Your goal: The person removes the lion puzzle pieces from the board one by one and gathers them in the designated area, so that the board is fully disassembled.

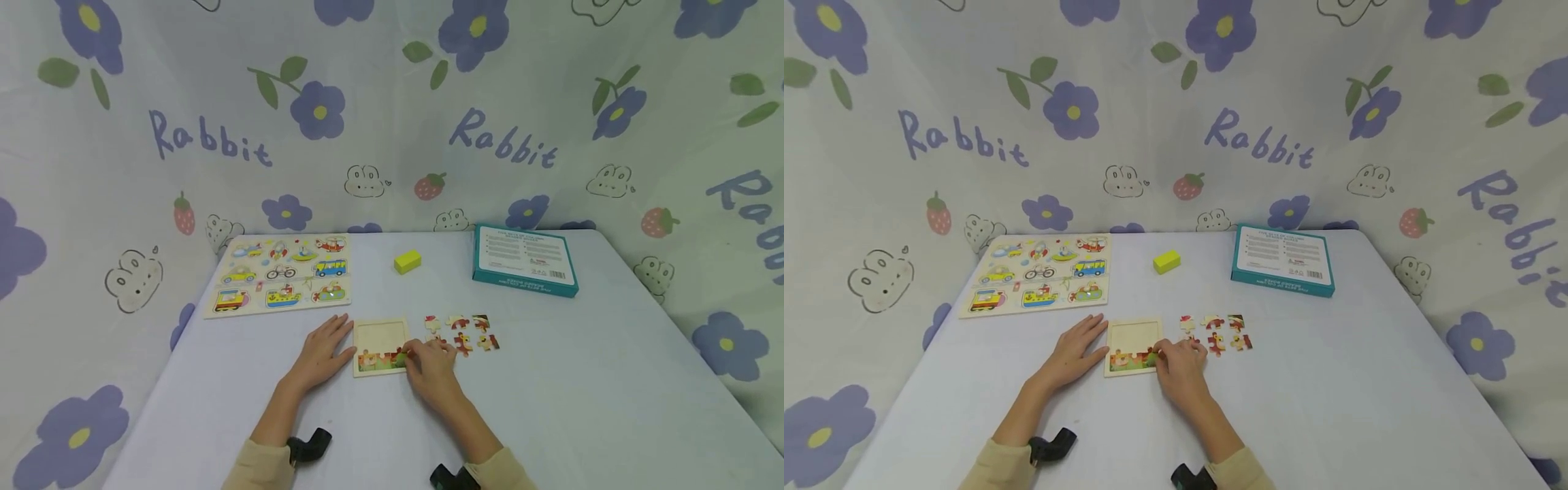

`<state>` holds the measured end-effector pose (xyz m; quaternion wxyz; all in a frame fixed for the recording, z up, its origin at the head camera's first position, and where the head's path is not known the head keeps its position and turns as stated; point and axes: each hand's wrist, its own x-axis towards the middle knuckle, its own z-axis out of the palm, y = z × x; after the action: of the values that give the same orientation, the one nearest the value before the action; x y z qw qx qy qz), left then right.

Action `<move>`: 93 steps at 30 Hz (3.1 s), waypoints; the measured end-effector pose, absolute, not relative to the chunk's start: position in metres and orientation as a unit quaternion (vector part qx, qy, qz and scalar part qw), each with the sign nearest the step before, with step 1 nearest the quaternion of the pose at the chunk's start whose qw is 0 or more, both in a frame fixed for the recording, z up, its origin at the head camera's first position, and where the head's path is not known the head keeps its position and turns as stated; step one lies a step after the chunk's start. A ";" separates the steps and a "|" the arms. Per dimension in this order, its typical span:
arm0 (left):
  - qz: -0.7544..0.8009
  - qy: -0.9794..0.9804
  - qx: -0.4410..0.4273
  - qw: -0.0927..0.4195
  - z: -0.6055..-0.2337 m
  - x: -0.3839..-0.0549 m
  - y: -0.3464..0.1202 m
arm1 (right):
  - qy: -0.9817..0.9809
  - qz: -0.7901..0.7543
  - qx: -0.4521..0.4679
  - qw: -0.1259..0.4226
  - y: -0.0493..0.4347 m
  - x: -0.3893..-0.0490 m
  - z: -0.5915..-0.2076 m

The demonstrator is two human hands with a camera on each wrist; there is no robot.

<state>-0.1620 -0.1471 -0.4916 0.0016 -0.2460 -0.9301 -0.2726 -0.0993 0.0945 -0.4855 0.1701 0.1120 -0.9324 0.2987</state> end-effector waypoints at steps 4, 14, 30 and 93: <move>-0.268 -0.932 -0.244 -0.006 -0.492 -0.162 -0.147 | -0.932 0.305 0.109 0.164 0.094 -0.098 -0.485; -0.273 -0.930 -0.247 -0.006 -0.489 -0.161 -0.147 | -0.921 0.324 0.128 0.172 0.097 -0.096 -0.482; -0.261 -0.933 -0.246 -0.013 -0.486 -0.162 -0.145 | -0.924 0.342 0.096 0.143 0.124 -0.099 -0.468; -0.271 -0.931 -0.244 -0.013 -0.486 -0.164 -0.146 | -0.942 0.300 -0.022 0.147 0.245 -0.063 -0.483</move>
<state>-0.1643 -0.1456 -0.4864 -0.0130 -0.2444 -0.9308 -0.2714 -0.0629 0.2451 -0.4835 0.1466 -0.0223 -0.9424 0.2999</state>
